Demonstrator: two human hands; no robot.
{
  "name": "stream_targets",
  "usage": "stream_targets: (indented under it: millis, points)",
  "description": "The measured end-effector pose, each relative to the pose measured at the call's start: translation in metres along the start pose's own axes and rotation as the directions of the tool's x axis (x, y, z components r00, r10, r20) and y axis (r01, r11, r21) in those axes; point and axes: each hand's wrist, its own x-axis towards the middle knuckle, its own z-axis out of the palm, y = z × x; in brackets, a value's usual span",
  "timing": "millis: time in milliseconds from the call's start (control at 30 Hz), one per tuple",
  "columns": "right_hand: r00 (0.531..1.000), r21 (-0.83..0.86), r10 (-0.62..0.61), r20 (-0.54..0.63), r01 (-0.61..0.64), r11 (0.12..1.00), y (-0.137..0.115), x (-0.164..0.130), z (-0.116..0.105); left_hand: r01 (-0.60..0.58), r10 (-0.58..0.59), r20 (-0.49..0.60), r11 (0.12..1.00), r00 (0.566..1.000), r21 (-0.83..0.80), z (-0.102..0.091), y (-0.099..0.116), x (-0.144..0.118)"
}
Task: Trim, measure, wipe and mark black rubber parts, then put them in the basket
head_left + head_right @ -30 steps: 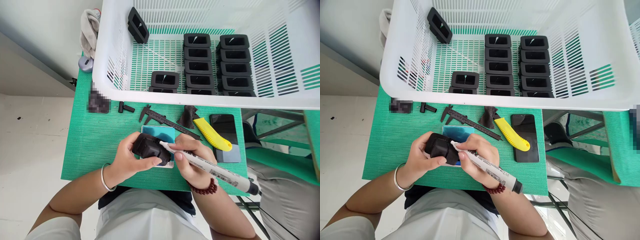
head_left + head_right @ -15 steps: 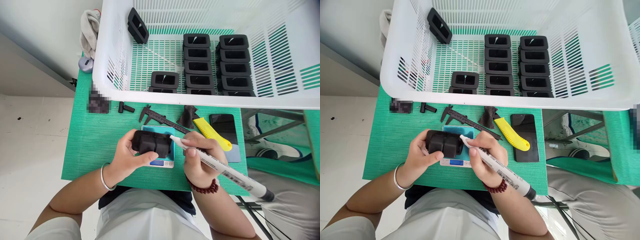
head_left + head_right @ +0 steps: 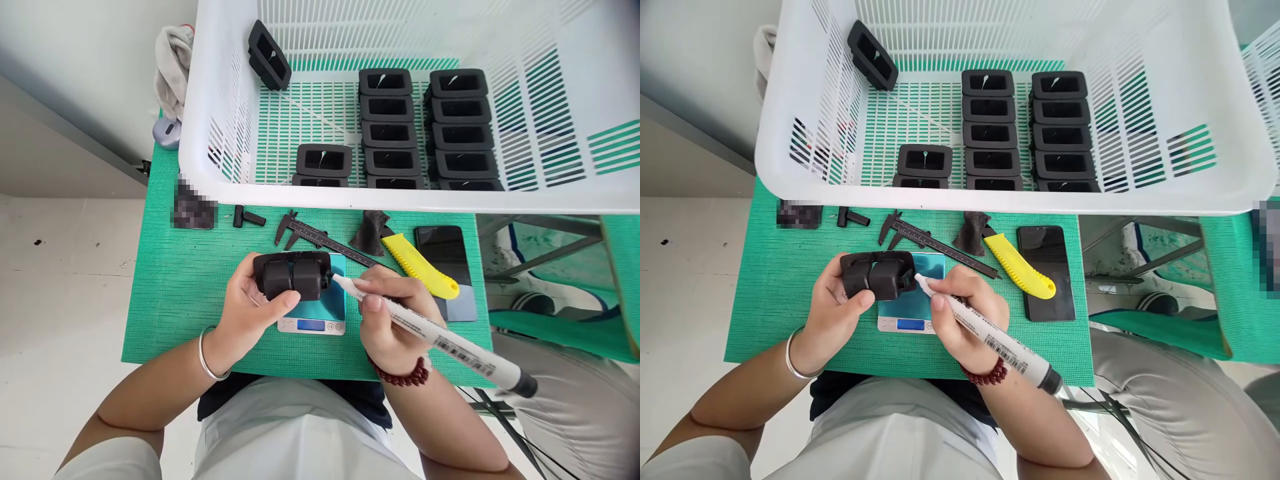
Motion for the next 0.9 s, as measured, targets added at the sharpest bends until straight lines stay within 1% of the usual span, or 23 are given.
stream_targets:
  millis: [67, 133, 200, 233, 267, 300, 367, 400, 433, 467, 533, 633, 733, 833, 900]
  points:
    - [1.0, -0.051, -0.018, 0.012, 0.018, 0.999, -0.0007, 0.001, -0.0004, 0.014, -0.014, 0.019, 1.0, 1.0, -0.003, 0.0001, 0.0006, -0.0007]
    - [0.999, -0.166, -0.039, 0.008, 0.04, 0.985, -0.0008, 0.002, -0.0018, 0.022, -0.021, 0.048, 1.0, 0.999, -0.02, -0.0006, 0.0013, -0.0014]
    - [0.997, -0.274, -0.067, -0.045, 0.052, 0.96, -0.0004, 0.0025, -0.0032, 0.033, -0.029, 0.067, 0.998, 0.997, -0.062, -0.0017, 0.0023, -0.0013]
    - [0.994, -0.291, -0.077, -0.074, 0.052, 0.955, -0.0001, 0.0025, -0.0036, 0.048, -0.041, 0.072, 0.994, 0.997, -0.093, -0.0021, 0.0031, -0.0009]
    - [0.993, -0.281, -0.078, -0.087, 0.051, 0.958, 0.0001, 0.0023, -0.0036, 0.075, -0.065, 0.08, 0.989, 0.995, -0.127, -0.0023, 0.004, -0.0002]
    - [0.995, -0.249, -0.068, -0.071, 0.048, 0.967, 0.0, 0.002, -0.0031, 0.109, -0.095, 0.092, 0.981, 0.991, -0.159, -0.0023, 0.0051, 0.0008]
    - [0.999, -0.191, -0.039, 0.026, 0.043, 0.981, -0.0011, 0.0014, -0.0011, 0.171, -0.148, 0.124, 0.964, 0.981, -0.204, -0.0016, 0.0067, 0.0026]
    - [0.997, -0.181, -0.029, 0.077, 0.043, 0.982, -0.0019, 0.0011, 0.0002, 0.183, -0.155, 0.14, 0.96, 0.978, -0.213, -0.0011, 0.007, 0.0031]
    - [0.994, -0.187, -0.022, 0.109, 0.042, 0.982, -0.0027, 0.0008, 0.0014, 0.185, -0.154, 0.155, 0.96, 0.976, -0.21, -0.0006, 0.0068, 0.0033]
    - [0.993, -0.192, -0.012, 0.115, 0.035, 0.981, -0.0033, 0.0006, 0.0024, 0.181, -0.149, 0.167, 0.963, 0.975, -0.198, -0.0002, 0.0061, 0.0031]
    - [0.998, -0.17, 0.018, 0.065, -0.007, 0.985, -0.0036, 0.0007, 0.0035, 0.164, -0.132, 0.196, 0.974, 0.972, -0.156, -0.0001, 0.0034, 0.0018]
    - [0.996, -0.06, 0.067, -0.052, -0.07, 0.996, -0.0026, 0.0022, 0.0033, 0.106, -0.087, 0.247, 0.992, 0.965, -0.062, -0.0011, -0.0004, -0.0004]
    - [0.993, 0.024, 0.063, -0.096, -0.061, 0.998, -0.0016, 0.0058, 0.0038, 0.064, -0.077, 0.303, 0.997, 0.95, 0.053, -0.0018, 0.0, -0.0016]
    - [0.996, 0.059, 0.032, -0.086, -0.027, 0.998, 0.0001, 0.0094, 0.0046, 0.108, -0.143, 0.35, 0.987, 0.926, 0.118, -0.0009, 0.0028, -0.0019]
    - [0.991, 0.078, -0.022, -0.13, 0.033, 0.996, 0.0018, 0.0102, 0.0027, 0.143, -0.168, 0.337, 0.985, 0.926, 0.099, -0.0002, 0.0034, -0.0012]
